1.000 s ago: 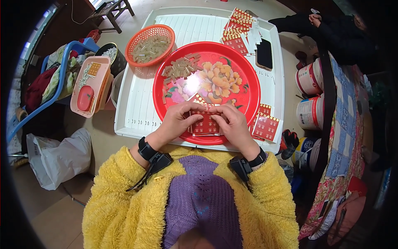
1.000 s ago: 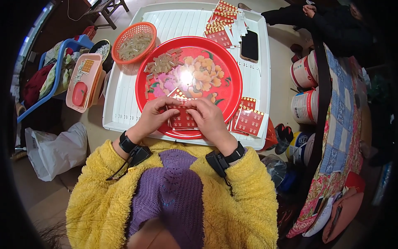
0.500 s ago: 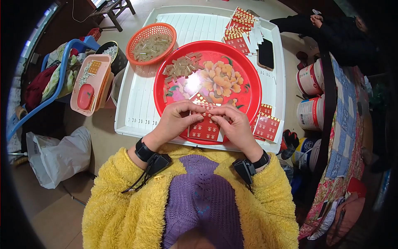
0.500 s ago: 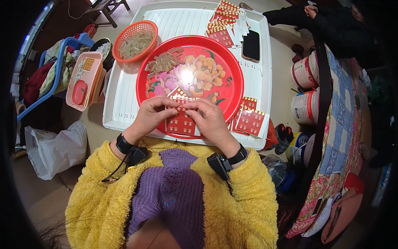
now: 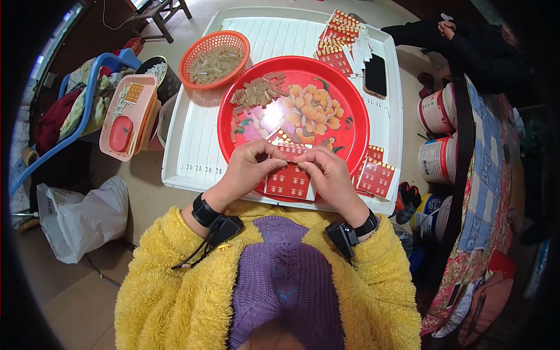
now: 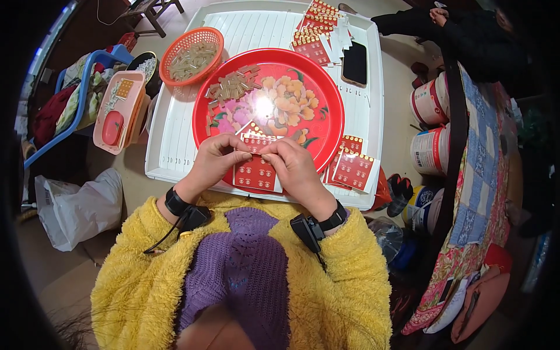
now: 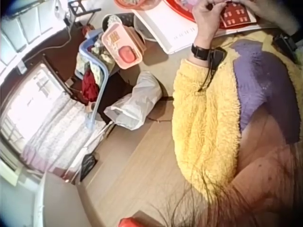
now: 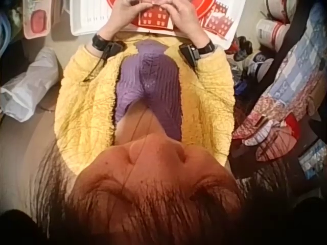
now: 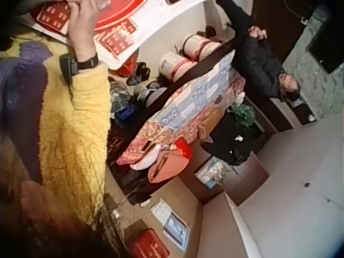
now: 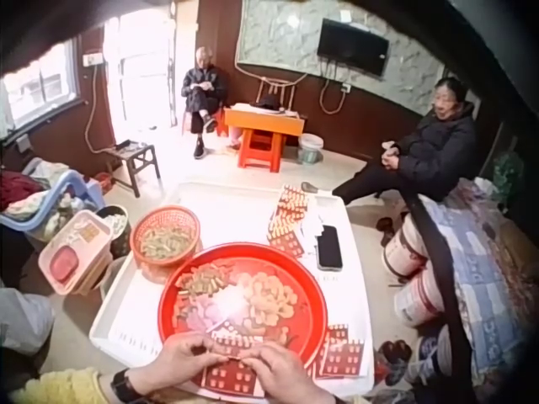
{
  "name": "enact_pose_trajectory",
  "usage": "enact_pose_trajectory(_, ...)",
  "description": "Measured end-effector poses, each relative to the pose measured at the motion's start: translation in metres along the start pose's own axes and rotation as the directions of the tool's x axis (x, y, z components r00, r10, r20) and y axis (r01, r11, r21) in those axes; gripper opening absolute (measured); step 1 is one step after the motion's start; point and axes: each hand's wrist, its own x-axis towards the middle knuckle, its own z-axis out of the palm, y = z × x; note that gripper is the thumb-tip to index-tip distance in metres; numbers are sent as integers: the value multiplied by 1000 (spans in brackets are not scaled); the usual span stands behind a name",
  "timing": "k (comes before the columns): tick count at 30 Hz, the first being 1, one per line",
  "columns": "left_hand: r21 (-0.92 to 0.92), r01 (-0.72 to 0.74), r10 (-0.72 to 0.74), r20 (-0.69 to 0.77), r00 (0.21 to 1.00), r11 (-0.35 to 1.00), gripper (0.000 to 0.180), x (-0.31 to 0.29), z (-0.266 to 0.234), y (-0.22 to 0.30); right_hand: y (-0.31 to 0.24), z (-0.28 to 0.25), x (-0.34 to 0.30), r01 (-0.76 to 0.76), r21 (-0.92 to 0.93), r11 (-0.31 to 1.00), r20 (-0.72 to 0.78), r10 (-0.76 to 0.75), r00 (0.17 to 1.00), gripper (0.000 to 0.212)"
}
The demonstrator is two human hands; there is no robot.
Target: The person picks up small metal pieces from a tray and inserts them into red cards by hand, then stacks the completed cards on the table.
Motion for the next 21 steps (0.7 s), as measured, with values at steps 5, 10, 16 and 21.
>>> enact_pose_trajectory(5, -45, 77, -78, -13, 997, 996, 7, 0, -2, 1, -1, -2, 2, 80, -71, 994, -9, -81, 997, 14)
enact_pose_trajectory(10, -155, 158, -161, -3, 987, 975, 7, 0, -3, 0, -1, -4, 2, 110, -70, 991, -15, -111, 994, 14)
enact_pose_trajectory(16, -184, 163, -167, -7, 986, 969, 6, 0, -4, 1, 2, -3, 1, 108, -87, 990, -33, -111, 993, 12)
enact_pose_trajectory(21, -3, 104, -104, -20, 994, 995, 5, 0, -10, -6, 11, -3, -3, 28, -109, 994, -59, -35, 998, 10)
